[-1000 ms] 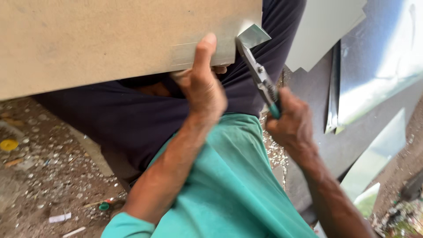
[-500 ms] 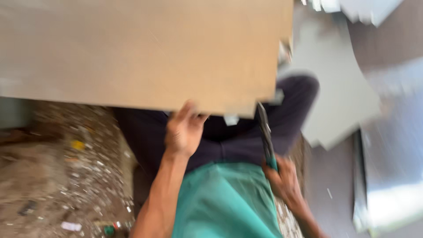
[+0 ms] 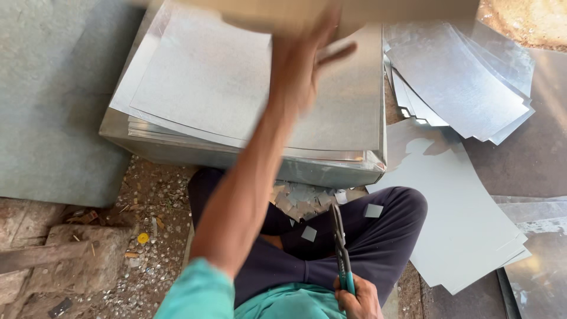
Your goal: The person sits on the ground and uses tin snips to cut a large metal sheet into smaller rectangular pieces. The person repeatedly repositions the sheet and cuts along its edges, dropping the cut pieces onto a pile on the floor.
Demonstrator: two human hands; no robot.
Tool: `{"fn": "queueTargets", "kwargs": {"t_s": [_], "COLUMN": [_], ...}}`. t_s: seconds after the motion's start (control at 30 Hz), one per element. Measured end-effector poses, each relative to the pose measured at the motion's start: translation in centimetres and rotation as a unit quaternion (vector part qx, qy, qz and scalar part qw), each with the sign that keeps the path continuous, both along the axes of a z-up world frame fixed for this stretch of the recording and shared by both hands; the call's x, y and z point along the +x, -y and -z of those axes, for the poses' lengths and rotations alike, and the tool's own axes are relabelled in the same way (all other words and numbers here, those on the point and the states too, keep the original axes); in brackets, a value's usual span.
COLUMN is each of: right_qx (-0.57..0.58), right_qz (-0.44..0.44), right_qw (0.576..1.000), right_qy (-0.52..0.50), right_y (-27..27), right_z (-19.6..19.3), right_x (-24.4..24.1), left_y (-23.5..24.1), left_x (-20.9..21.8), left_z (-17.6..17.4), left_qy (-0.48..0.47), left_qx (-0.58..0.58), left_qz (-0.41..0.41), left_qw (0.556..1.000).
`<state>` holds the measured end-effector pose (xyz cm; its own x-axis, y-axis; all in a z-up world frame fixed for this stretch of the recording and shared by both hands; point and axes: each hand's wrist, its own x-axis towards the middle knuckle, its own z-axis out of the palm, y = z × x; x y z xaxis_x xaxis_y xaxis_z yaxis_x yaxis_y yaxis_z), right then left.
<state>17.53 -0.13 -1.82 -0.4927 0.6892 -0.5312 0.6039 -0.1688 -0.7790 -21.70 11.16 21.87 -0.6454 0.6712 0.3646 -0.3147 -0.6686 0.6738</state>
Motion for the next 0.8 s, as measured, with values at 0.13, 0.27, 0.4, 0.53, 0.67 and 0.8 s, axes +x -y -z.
{"fn": "queueTargets", "kwargs": {"t_s": [0.13,0.27,0.4,0.53,0.67,0.8], "right_qx": [0.047,0.006,-0.061,-0.016,0.054,0.051], "right_qz": [0.039,0.048,0.096,-0.008,-0.107,-0.189], "right_qw": [0.998,0.999,0.993,0.998,0.992,0.979], "right_qy": [0.014,-0.012,-0.029,0.054,0.050,0.061], "right_y": [0.2,1.4,1.7,0.8,-1.1,-1.0], "right_z": [0.7,2.0,2.7,0.4,-3.7,-5.9], "right_x": [0.8,1.5,2.7,1.9,-0.9,-4.0], "left_y": [-4.6,3.5,10.6,14.2,21.2,25.6], "left_x": [-7.5,-13.3,-11.7,-3.9,-2.0,-4.9], "left_z": [1.9,7.6,14.0,17.6,13.7,10.4], "left_qy": [-0.468,-0.511,-0.542,-0.506,-0.383,-0.115], "left_qx": [-0.335,-0.564,-0.602,-0.612,-0.582,-0.478], "left_qz": [-0.104,-0.237,-0.310,-0.218,-0.422,-0.425], "left_qw": [0.811,0.604,0.498,0.567,0.580,0.760]}}
